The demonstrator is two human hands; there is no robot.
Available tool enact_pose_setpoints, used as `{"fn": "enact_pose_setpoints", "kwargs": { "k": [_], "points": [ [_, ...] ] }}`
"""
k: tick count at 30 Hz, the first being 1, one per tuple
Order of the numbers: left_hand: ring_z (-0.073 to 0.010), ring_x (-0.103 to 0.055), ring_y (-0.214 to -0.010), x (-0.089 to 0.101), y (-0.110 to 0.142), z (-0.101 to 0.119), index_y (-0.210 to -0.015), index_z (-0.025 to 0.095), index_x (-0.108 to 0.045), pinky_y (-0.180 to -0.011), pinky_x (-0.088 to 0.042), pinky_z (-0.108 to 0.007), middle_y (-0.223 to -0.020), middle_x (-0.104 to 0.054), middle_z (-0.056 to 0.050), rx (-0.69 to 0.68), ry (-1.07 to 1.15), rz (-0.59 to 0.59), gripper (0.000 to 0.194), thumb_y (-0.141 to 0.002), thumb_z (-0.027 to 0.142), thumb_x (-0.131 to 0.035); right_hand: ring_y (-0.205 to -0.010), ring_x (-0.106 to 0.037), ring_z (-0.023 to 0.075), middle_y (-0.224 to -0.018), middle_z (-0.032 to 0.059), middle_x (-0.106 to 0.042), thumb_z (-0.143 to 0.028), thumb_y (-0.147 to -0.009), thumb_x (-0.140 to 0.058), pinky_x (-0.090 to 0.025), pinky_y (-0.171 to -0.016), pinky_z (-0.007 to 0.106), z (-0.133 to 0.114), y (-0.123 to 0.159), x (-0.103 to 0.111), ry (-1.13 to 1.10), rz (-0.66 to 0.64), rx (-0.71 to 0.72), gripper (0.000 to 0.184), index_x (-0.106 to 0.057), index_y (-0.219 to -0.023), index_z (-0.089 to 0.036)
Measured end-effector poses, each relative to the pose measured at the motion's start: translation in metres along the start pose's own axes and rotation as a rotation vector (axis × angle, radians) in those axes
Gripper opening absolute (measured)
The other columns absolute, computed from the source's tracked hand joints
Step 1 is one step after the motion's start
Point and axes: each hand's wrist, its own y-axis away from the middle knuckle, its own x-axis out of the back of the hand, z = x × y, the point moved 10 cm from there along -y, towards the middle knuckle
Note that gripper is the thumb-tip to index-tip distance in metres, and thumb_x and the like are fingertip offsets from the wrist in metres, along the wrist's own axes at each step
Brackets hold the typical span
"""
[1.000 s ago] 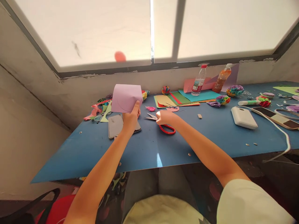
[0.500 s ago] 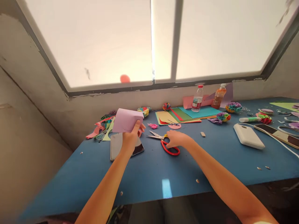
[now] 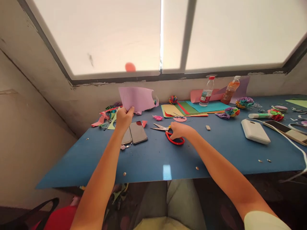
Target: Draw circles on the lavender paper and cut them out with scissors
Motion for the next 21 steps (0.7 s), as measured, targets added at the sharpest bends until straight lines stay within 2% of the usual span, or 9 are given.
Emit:
{"fn": "enact_pose_setpoints", "kwargs": {
  "k": [5,8,11,12,14,16,17,19,21],
  "points": [
    [-0.0087,-0.037,-0.037,-0.002,-0.007,-0.008,-0.059,0.02,-0.046,-0.042,-0.031,-0.023,-0.039,-0.043,0.005,-0.007,0.132,-0.038,0.03,-0.078,0.037,-0.061,-0.081,-0.064,0.0257,-0.101,0.0179,-0.065,-0.018,-0.062,-0.071,-0.044,-0.057,0.028,-0.007,-0.001,0.005,0.031,0.089,0.003,0.039,-0.06,-0.099,-0.009],
    [-0.0101,-0.042,-0.036,-0.005,-0.005,-0.005,-0.071,0.021,-0.047,-0.041,-0.034,-0.023,-0.044,-0.049,0.004,0.013,0.208,-0.104,0.028,-0.075,0.043,-0.063,-0.096,-0.062,0.0314,-0.103,0.0203,-0.063,-0.009,-0.066,-0.063,-0.045,-0.067,0.031,-0.004,-0.005,0.016,0.015,0.247,-0.027,0.037,-0.056,-0.102,-0.008],
    [-0.0109,-0.046,-0.038,-0.002,-0.002,0.005,-0.07,0.02,-0.048,-0.04,-0.033,-0.023,-0.045,-0.048,0.004,0.014,0.379,-0.123,0.024,-0.072,0.039,-0.063,-0.099,-0.059,0.0282,-0.104,0.0184,-0.06,-0.014,-0.078,-0.054,-0.044,-0.071,0.031,0.008,-0.006,0.034,-0.041,0.417,-0.062,0.025,-0.05,-0.103,-0.011],
    [-0.0108,-0.046,-0.038,-0.001,-0.001,0.007,-0.067,0.02,-0.048,-0.04,-0.033,-0.023,-0.044,-0.046,0.004,0.023,0.43,-0.129,0.022,-0.071,0.036,-0.063,-0.093,-0.059,0.0247,-0.099,0.0152,-0.06,-0.018,-0.082,-0.051,-0.043,-0.069,0.03,0.012,-0.004,0.042,-0.107,0.496,-0.061,0.019,-0.047,-0.1,-0.013],
    [-0.0094,-0.044,-0.04,0.0,0.001,0.007,-0.061,0.019,-0.048,-0.04,-0.032,-0.023,-0.045,-0.043,0.005,0.071,0.465,-0.143,0.017,-0.065,0.027,-0.062,-0.075,-0.056,0.0175,-0.082,0.0052,-0.056,-0.024,-0.084,-0.05,-0.04,-0.064,0.028,0.018,0.01,0.064,-0.365,0.743,0.011,0.014,-0.04,-0.092,-0.019],
    [-0.0075,-0.042,-0.042,-0.002,0.004,0.001,-0.059,0.018,-0.048,-0.04,-0.03,-0.021,-0.048,-0.045,0.005,0.149,0.432,-0.17,0.016,-0.058,0.018,-0.064,-0.059,-0.045,0.0122,-0.068,-0.0041,-0.043,-0.03,-0.081,-0.056,-0.037,-0.057,0.025,0.021,0.033,0.082,-0.748,1.02,0.186,0.026,-0.031,-0.084,-0.023],
    [-0.0064,-0.04,-0.042,-0.003,0.004,-0.002,-0.058,0.018,-0.048,-0.04,-0.029,-0.02,-0.05,-0.045,0.005,0.184,0.411,-0.179,0.018,-0.055,0.014,-0.066,-0.055,-0.039,0.0107,-0.065,-0.0065,-0.036,-0.033,-0.079,-0.059,-0.035,-0.055,0.024,0.021,0.044,0.085,-0.927,1.111,0.284,0.033,-0.027,-0.082,-0.024],
    [-0.0047,-0.035,-0.041,-0.004,0.005,-0.007,-0.056,0.017,-0.046,-0.038,-0.025,-0.019,-0.048,-0.041,0.006,0.227,0.388,-0.189,0.022,-0.054,0.011,-0.067,-0.051,-0.032,0.0092,-0.063,-0.0083,-0.029,-0.043,-0.078,-0.062,-0.033,-0.053,0.023,0.015,0.053,0.084,-1.164,1.153,0.409,0.042,-0.025,-0.082,-0.025],
    [-0.0032,-0.028,-0.038,-0.005,0.004,-0.01,-0.055,0.018,-0.042,-0.037,-0.021,-0.019,-0.046,-0.034,0.007,0.252,0.385,-0.179,0.024,-0.058,0.013,-0.066,-0.051,-0.031,0.0089,-0.063,-0.0085,-0.029,-0.054,-0.076,-0.064,-0.032,-0.051,0.023,0.007,0.051,0.079,-1.298,1.084,0.449,0.047,-0.027,-0.085,-0.026]
  ]
}}
